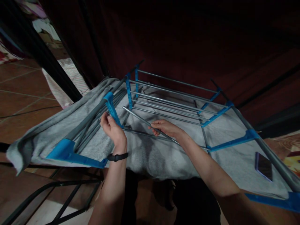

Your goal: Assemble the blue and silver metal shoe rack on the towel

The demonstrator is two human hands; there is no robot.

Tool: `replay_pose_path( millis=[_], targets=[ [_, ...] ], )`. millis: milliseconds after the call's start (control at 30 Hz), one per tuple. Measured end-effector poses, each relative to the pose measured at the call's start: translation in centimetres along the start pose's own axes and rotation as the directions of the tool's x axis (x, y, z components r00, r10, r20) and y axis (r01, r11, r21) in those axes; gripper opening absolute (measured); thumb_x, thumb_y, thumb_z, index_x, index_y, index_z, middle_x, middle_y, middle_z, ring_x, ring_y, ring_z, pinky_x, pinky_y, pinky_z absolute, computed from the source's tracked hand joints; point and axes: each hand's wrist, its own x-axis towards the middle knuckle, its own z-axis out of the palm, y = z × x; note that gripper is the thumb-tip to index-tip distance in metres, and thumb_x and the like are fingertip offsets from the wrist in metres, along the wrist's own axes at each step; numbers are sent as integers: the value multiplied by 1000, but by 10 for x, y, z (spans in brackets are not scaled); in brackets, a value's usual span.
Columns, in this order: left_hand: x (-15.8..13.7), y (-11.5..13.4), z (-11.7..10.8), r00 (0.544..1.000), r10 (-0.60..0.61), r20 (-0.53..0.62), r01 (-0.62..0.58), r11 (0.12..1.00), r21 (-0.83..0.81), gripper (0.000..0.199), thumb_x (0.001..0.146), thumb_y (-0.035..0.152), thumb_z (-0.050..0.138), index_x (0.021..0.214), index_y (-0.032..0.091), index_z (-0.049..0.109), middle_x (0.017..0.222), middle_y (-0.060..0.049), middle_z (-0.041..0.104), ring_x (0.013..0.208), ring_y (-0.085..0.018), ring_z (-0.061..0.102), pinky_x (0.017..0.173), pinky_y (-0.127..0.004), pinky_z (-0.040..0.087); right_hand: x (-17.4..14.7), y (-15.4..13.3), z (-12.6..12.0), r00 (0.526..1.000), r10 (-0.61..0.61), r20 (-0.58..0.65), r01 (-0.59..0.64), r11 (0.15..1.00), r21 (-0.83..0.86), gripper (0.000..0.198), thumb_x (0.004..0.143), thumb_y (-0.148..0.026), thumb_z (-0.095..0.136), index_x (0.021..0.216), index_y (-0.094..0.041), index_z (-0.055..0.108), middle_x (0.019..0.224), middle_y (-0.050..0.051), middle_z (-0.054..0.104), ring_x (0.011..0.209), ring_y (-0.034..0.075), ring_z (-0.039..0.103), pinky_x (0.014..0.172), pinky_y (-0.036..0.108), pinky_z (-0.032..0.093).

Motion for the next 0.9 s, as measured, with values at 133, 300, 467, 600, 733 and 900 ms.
replay_pose_path(
  millis=[133, 300, 467, 600, 733, 900],
  targets=[
    [-24, 20, -3, 998, -8, -60, 6, 999, -33, 38, 93, 28, 50, 130, 18, 47, 134, -10, 47, 125, -20, 46, 110, -39, 34, -9, 2, 14, 993, -92, -75, 78, 983, -165, 22, 88, -34, 57, 89, -14, 67, 63, -3, 55, 55, 8, 51, 50, 19, 39],
    [-89, 52, -44, 987, -83, 139, 83, 997, 8, 42, 91, 20, 52, 133, 24, 48, 137, -9, 48, 128, -21, 46, 106, -37, 40, -42, -6, 53, 903, -407, -137, 247, 753, -610, 26, 93, -34, 49, 102, -16, 67, 83, 2, 64, 77, 13, 59, 71, 25, 45],
    [-144, 79, -137, 849, 66, 523, -152, 980, 124, 29, 93, 16, 48, 115, 28, 64, 122, -6, 59, 117, -19, 55, 101, -35, 45, -89, -20, 103, 856, -512, -75, 209, 474, -855, 33, 100, -30, 36, 119, -20, 61, 108, 7, 65, 98, 17, 61, 85, 29, 45],
    [-124, 83, -207, 894, 123, 431, -258, 928, 269, 21, 92, 20, 51, 105, 24, 67, 112, -6, 59, 108, -19, 57, 98, -35, 46, -121, -19, 141, 917, -394, -55, 65, 286, -956, 35, 101, -30, 31, 123, -24, 58, 105, 6, 65, 89, 18, 63, 75, 28, 45],
    [-81, 61, -234, 969, 11, 245, -105, 923, 371, 26, 89, 27, 55, 114, 21, 60, 115, -8, 59, 108, -21, 57, 97, -38, 45, -132, 1, 169, 957, -277, -87, -50, 139, -989, 34, 101, -25, 30, 120, -26, 58, 106, 6, 65, 87, 18, 65, 72, 30, 45],
    [-69, 32, -232, 942, -231, 243, 148, 936, 319, 38, 84, 28, 59, 120, 20, 55, 123, -10, 58, 108, -20, 59, 97, -38, 47, -124, 27, 177, 967, -250, -41, -20, 85, -996, 34, 99, -17, 31, 118, -24, 58, 107, 6, 64, 96, 19, 63, 80, 31, 45]
  ],
)
